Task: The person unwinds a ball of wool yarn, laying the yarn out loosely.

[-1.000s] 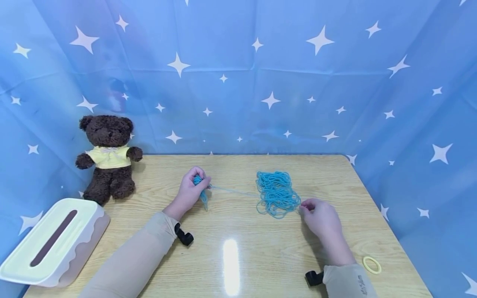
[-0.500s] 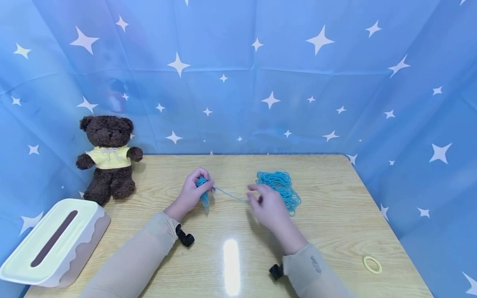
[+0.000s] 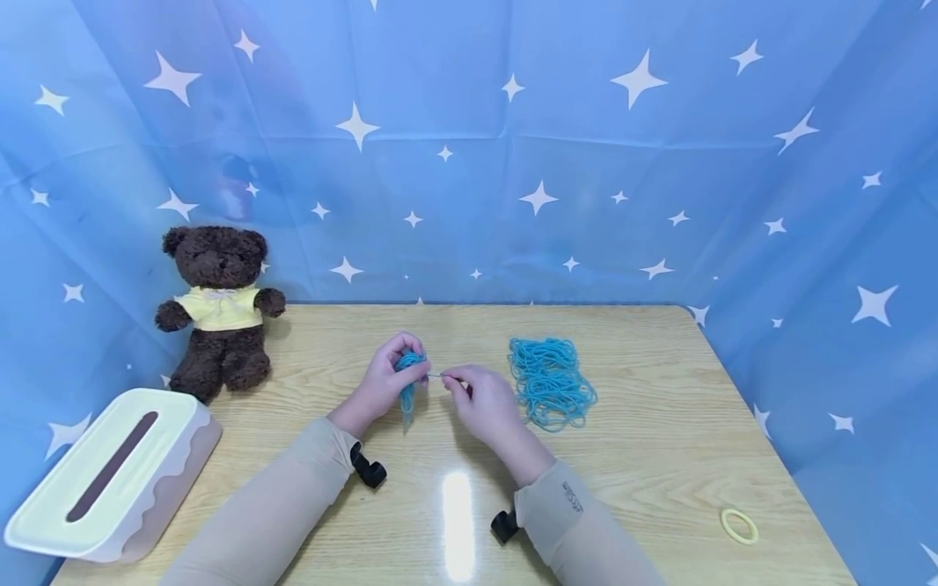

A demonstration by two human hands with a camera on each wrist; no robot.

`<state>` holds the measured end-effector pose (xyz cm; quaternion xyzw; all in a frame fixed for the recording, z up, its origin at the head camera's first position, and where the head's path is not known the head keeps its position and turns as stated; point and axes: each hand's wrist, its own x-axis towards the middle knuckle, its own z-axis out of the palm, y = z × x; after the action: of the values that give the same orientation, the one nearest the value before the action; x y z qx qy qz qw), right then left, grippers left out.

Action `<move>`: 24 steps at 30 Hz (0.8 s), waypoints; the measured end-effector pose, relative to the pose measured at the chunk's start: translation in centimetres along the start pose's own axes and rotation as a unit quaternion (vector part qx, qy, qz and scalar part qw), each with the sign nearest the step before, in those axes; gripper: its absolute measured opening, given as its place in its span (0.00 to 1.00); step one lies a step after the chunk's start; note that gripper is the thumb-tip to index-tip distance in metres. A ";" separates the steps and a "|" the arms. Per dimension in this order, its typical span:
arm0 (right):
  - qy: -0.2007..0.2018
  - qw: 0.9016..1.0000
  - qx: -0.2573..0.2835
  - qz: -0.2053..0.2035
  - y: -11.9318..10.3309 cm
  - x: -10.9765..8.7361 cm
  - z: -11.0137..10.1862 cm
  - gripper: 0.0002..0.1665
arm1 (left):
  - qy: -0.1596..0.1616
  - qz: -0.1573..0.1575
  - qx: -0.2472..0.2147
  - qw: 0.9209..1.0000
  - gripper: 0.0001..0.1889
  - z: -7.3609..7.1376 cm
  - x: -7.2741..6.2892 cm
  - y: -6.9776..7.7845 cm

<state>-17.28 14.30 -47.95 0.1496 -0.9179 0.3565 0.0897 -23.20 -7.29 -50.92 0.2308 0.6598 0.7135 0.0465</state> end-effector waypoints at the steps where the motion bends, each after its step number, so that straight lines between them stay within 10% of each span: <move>1: 0.015 1.000 0.000 -0.005 0.1 -0.1 -0.2 0.12 | 0.000 -0.002 0.000 1.000 0.08 0.0 0.0 0.0; 14: 0.169 0.984 0.014 -0.048 3.0 -2.4 -4.8 0.08 | 0.018 -0.045 -0.020 0.999 0.08 0.1 0.2 0.0; 24: 0.220 0.975 0.008 -0.013 6.3 -4.6 -7.8 0.06 | 0.039 -0.020 -0.001 0.999 0.09 0.1 -0.1 0.5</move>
<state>-14.66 24.97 -47.47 0.0802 -0.8708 0.3869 0.2926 -22.96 -7.34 -50.49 0.1893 0.6649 0.7216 0.0356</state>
